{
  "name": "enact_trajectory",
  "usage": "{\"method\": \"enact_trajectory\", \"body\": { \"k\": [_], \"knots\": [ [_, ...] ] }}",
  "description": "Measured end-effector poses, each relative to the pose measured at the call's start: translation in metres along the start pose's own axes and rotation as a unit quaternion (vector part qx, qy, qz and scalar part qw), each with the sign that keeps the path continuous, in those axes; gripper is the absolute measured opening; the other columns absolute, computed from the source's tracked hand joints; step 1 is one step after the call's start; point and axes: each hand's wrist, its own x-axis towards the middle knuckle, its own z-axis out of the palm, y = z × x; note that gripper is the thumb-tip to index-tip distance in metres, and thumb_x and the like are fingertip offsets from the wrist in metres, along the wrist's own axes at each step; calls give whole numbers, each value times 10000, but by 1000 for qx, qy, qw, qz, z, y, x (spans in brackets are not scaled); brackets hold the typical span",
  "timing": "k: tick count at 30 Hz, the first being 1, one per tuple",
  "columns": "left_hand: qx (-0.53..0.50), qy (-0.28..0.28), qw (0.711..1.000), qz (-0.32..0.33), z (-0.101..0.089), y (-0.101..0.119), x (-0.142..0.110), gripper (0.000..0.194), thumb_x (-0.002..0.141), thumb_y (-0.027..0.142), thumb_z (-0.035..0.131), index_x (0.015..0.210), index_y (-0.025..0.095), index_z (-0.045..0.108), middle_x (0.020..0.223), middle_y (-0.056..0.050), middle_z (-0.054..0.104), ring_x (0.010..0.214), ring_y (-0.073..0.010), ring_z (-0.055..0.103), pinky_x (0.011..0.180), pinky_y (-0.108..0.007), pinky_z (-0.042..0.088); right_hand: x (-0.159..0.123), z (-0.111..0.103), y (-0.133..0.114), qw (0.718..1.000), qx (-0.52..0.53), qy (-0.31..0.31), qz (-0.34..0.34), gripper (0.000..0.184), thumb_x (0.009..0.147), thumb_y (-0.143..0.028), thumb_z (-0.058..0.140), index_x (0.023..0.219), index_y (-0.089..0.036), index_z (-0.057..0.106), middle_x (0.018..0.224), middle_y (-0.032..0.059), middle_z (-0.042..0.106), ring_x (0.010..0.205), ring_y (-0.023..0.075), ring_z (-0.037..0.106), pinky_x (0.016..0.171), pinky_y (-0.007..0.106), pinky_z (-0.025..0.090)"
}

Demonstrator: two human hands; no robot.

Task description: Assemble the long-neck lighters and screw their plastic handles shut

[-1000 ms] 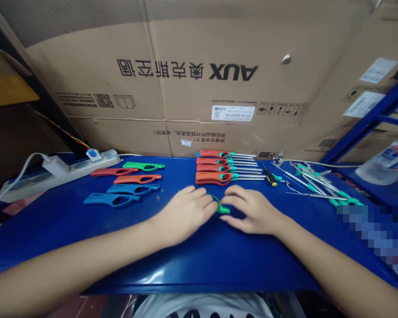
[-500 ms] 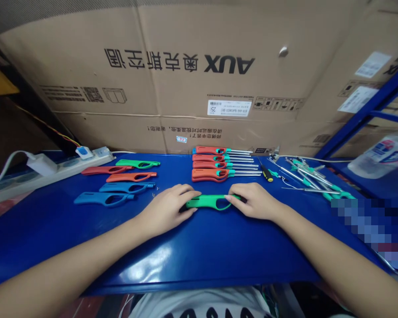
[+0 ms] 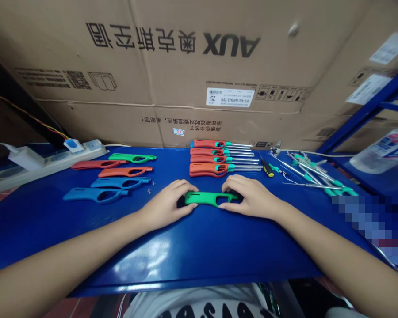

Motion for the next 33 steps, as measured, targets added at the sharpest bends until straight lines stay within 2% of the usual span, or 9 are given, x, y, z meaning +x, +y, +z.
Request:
{"method": "enact_trajectory", "body": {
  "k": [2,9,16,20,24,26,29,33],
  "knots": [
    [-2,-4,1000,1,0,0,1,238,934,324,639,1151,227,622,1095,-64,647,946,-216,605,866,-387,520,0,1,-2,1000,13,-10,1,389,853,-555,710,1004,-215,595,959,37,653,867,189,603,687,281,414],
    [-9,-3,1000,-1,1,0,0,250,943,342,631,1173,246,634,1101,-63,641,946,-214,622,877,-385,524,0,2,-3,999,45,-13,11,386,795,-501,777,983,-218,596,935,30,642,867,189,598,696,278,420],
    [-5,3,1000,1,2,-1,0,257,940,354,636,1177,253,632,1112,-55,651,966,-218,629,893,-389,525,0,6,-2,999,45,-13,20,355,782,-461,779,953,-213,590,886,20,619,819,178,573,676,273,404],
    [-1,8,1000,-6,2,-2,-1,338,933,362,647,1250,252,600,1131,-60,666,991,-226,635,909,-395,524,1,7,-2,999,47,0,14,347,777,-455,781,939,-208,598,871,15,622,808,173,575,677,274,413],
    [7,19,1000,-24,3,-3,-2,477,916,383,665,1360,271,528,1198,-70,667,990,-232,646,889,-394,536,1,6,1,998,50,40,-8,205,946,-403,600,922,-201,631,878,43,670,826,180,607,724,292,452],
    [4,26,999,-36,4,-3,-2,526,904,395,672,1388,272,505,1144,-67,674,942,-229,654,838,-381,548,1,6,3,997,45,61,-15,221,1009,-339,500,935,-201,655,913,60,703,866,186,637,769,301,471],
    [-5,38,998,-42,4,-3,-2,527,896,393,678,1380,263,514,1065,-58,670,909,-224,650,803,-368,550,1,6,7,994,67,85,-4,211,1009,-314,517,971,-199,690,942,66,730,857,184,663,770,296,486],
    [-11,42,998,-48,2,-1,-1,447,898,375,671,1308,233,566,1075,-68,667,921,-222,641,811,-365,548,2,3,8,981,146,117,49,241,991,-310,542,869,-177,702,825,47,715,730,157,637,682,268,467]
  ]
}}
